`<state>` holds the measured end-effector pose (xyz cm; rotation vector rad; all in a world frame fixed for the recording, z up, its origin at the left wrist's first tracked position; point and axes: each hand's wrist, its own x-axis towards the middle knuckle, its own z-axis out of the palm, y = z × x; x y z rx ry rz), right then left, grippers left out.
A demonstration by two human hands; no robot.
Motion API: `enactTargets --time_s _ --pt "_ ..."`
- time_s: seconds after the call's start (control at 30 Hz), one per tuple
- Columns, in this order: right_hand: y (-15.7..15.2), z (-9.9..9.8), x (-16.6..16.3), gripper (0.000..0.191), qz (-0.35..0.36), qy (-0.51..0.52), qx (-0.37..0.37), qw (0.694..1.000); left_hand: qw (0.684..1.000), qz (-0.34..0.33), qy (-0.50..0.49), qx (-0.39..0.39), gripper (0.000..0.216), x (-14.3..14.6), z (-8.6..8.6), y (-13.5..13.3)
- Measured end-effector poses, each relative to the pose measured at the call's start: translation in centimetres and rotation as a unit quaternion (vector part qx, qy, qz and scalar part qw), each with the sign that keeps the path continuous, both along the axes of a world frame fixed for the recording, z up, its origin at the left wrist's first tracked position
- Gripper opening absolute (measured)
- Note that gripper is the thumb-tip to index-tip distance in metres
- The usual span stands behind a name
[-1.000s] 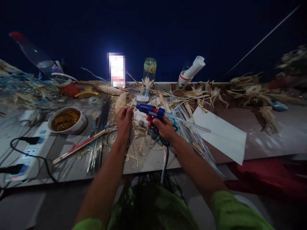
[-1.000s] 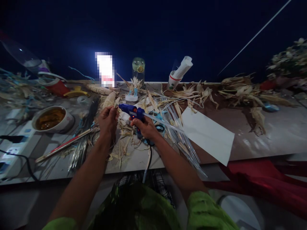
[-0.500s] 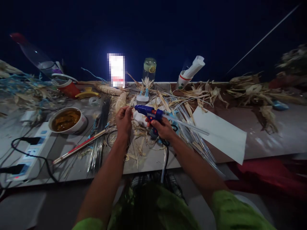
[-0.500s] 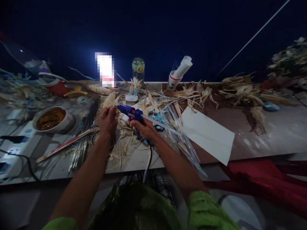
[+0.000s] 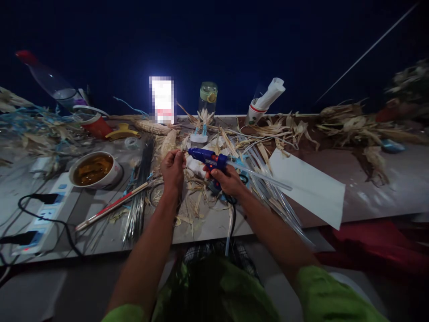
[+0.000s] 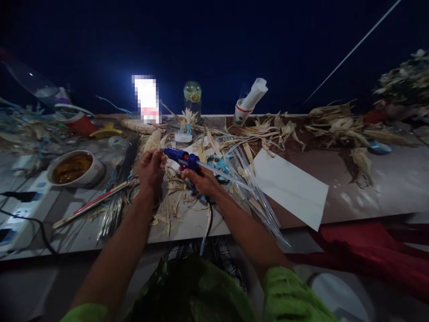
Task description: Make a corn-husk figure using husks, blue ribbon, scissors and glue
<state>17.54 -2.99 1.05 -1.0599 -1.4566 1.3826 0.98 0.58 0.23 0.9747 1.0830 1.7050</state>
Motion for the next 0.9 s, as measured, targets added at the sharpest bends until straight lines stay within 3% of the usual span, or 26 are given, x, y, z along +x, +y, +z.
enactTargets --time_s 0.37,0.63,0.9 --pt "-0.21 0.14 -0.01 0.044 -0.002 -0.004 -0.011 1.0 1.0 0.009 0.001 -0.006 0.023 -0.02 0.03 0.01" --pt "0.39 0.36 0.13 0.043 -0.029 0.003 0.02 0.999 1.0 -0.011 -0.021 0.0 0.023 0.16 -0.22 0.12" --pt "-0.13 0.17 0.21 0.04 -0.003 0.018 -0.005 1.0 1.0 -0.01 -0.021 0.001 0.02 0.01 0.1 -0.11"
